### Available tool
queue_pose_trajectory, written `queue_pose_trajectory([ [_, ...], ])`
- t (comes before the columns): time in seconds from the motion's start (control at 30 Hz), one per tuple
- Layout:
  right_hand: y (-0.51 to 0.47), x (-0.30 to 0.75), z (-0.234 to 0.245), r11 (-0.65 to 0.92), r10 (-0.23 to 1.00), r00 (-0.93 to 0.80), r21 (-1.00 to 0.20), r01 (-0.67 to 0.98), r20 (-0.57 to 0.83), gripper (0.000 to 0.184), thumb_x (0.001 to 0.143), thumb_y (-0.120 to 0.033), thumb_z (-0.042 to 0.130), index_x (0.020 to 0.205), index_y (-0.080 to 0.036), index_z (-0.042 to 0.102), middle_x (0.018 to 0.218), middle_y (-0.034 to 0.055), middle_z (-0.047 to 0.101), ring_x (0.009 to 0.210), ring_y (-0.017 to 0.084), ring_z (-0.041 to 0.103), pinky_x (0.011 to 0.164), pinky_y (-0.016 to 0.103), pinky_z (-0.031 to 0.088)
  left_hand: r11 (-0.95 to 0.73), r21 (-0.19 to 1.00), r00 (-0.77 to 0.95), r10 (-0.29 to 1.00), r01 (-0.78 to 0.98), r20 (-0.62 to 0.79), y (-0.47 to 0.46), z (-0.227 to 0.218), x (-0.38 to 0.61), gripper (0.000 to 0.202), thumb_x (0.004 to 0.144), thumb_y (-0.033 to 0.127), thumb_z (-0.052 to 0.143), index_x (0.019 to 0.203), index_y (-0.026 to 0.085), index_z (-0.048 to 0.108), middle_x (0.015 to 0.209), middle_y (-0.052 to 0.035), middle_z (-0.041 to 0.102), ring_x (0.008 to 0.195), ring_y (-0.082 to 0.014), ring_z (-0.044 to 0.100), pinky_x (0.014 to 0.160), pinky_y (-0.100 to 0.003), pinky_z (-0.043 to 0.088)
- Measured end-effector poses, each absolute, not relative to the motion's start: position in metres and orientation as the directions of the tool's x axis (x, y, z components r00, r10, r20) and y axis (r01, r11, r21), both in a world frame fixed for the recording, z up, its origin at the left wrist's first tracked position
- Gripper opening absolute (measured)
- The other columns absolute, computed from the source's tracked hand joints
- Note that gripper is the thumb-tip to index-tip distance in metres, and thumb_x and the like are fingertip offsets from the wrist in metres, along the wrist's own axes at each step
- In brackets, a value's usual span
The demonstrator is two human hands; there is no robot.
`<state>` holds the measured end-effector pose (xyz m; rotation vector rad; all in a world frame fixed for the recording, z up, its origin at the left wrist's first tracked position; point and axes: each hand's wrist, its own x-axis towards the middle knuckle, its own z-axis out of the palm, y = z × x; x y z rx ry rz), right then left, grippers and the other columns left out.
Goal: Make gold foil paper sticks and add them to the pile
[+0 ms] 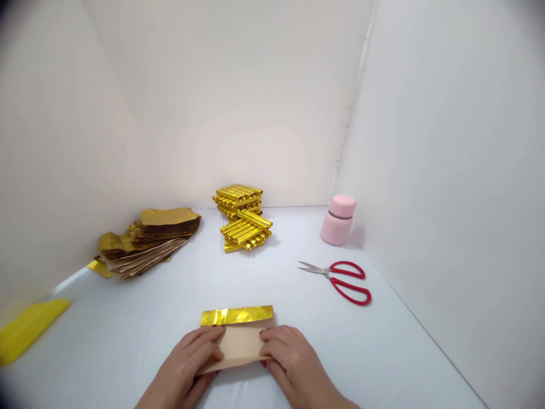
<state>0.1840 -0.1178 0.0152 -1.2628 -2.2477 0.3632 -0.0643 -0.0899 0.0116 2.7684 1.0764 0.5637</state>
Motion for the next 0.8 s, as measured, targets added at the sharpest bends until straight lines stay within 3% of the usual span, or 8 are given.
queue_pose_trajectory([
  [0.1, -0.119, 0.187, 0.018, 0.591, 0.804, -0.479, -0.384, 0.709, 0.353, 0.019, 0.085, -0.015, 0.046, 0.092, -0.018, 0.063, 0.106, 0.0115, 0.065, 0.100, 0.021, 0.059, 0.086, 0.033, 0.048, -0.746, 0.222, 0.679, 0.664, 0.627, 0.314, -0.090, 0.012, -0.063, 0.020, 0.074, 0.005, 0.048, 0.086, 0.020, 0.056, 0.117, -0.0076, 0.062, 0.108, -0.0215, 0.056, 0.088, -0.033, 0.050],
  [0.2, -0.115, 0.187, 0.029, 0.656, 0.754, -0.569, -0.324, 0.682, 0.328, 0.039, 0.085, -0.041, 0.054, 0.113, -0.015, 0.059, 0.120, 0.0159, 0.059, 0.112, 0.028, 0.053, 0.094, 0.041, 0.042, -0.777, 0.178, 0.691, 0.622, 0.604, 0.368, -0.089, 0.014, -0.062, 0.019, 0.074, 0.006, 0.047, 0.084, 0.020, 0.056, 0.112, -0.0083, 0.065, 0.103, -0.0222, 0.059, 0.084, -0.034, 0.052],
  [0.27, -0.109, 0.184, 0.037, 0.645, 0.763, -0.602, -0.347, 0.681, 0.236, 0.061, 0.083, -0.053, 0.050, 0.129, -0.013, 0.047, 0.133, 0.0173, 0.049, 0.122, 0.030, 0.044, 0.100, 0.046, 0.035, -0.787, 0.170, 0.686, 0.604, 0.593, 0.405, -0.088, 0.015, -0.061, 0.020, 0.073, 0.006, 0.048, 0.083, 0.020, 0.057, 0.109, -0.0078, 0.066, 0.101, -0.0222, 0.060, 0.082, -0.034, 0.053],
  [0.37, -0.097, 0.179, 0.045, 0.587, 0.776, -0.628, -0.427, 0.688, 0.057, 0.064, 0.088, -0.053, 0.041, 0.140, -0.015, 0.031, 0.142, 0.0144, 0.035, 0.130, 0.028, 0.032, 0.106, 0.050, 0.024, -0.797, 0.181, 0.684, 0.591, 0.576, 0.427, -0.085, 0.012, -0.061, 0.021, 0.071, 0.007, 0.048, 0.084, 0.021, 0.056, 0.107, -0.0062, 0.067, 0.099, -0.0207, 0.061, 0.082, -0.030, 0.053],
  [0.43, -0.091, 0.177, 0.046, 0.546, 0.772, -0.635, -0.475, 0.690, -0.036, 0.062, 0.089, -0.053, 0.039, 0.140, -0.018, 0.031, 0.144, 0.0129, 0.033, 0.132, 0.028, 0.029, 0.107, 0.051, 0.020, -0.806, 0.164, 0.684, 0.573, 0.568, 0.451, -0.084, 0.006, -0.062, 0.019, 0.072, 0.008, 0.048, 0.084, 0.022, 0.055, 0.108, -0.0075, 0.065, 0.099, -0.0206, 0.061, 0.083, -0.030, 0.052],
  [0.53, -0.086, 0.174, 0.048, 0.496, 0.769, -0.629, -0.518, 0.697, -0.110, 0.066, 0.086, -0.056, 0.041, 0.139, -0.019, 0.032, 0.145, 0.0131, 0.030, 0.133, 0.030, 0.025, 0.108, 0.052, 0.015, -0.794, 0.093, 0.643, 0.549, 0.601, 0.534, -0.081, -0.005, -0.065, 0.013, 0.071, 0.012, 0.047, 0.079, 0.022, 0.052, 0.118, -0.0130, 0.059, 0.107, -0.0264, 0.057, 0.085, -0.039, 0.050],
  [0.67, -0.084, 0.176, 0.048, 0.500, 0.757, -0.645, -0.544, 0.674, -0.103, 0.069, 0.083, -0.057, 0.045, 0.139, -0.019, 0.034, 0.145, 0.0132, 0.030, 0.133, 0.029, 0.024, 0.108, 0.052, 0.013, -0.797, 0.015, 0.730, 0.560, 0.603, 0.391, -0.077, -0.003, -0.069, 0.022, 0.068, 0.010, 0.049, 0.088, 0.020, 0.051, 0.123, -0.0171, 0.057, 0.114, -0.0281, 0.054, 0.085, -0.040, 0.052],
  [0.8, -0.083, 0.190, 0.038, 0.474, 0.794, -0.605, -0.564, 0.676, -0.059, 0.064, 0.085, -0.054, 0.046, 0.140, -0.023, 0.032, 0.145, 0.0086, 0.032, 0.133, 0.027, 0.025, 0.108, 0.052, 0.014, -0.799, 0.028, 0.765, 0.585, 0.601, 0.270, -0.074, 0.009, -0.071, 0.025, 0.067, 0.011, 0.052, 0.091, 0.018, 0.052, 0.125, -0.0178, 0.056, 0.115, -0.0284, 0.052, 0.087, -0.038, 0.051],
])
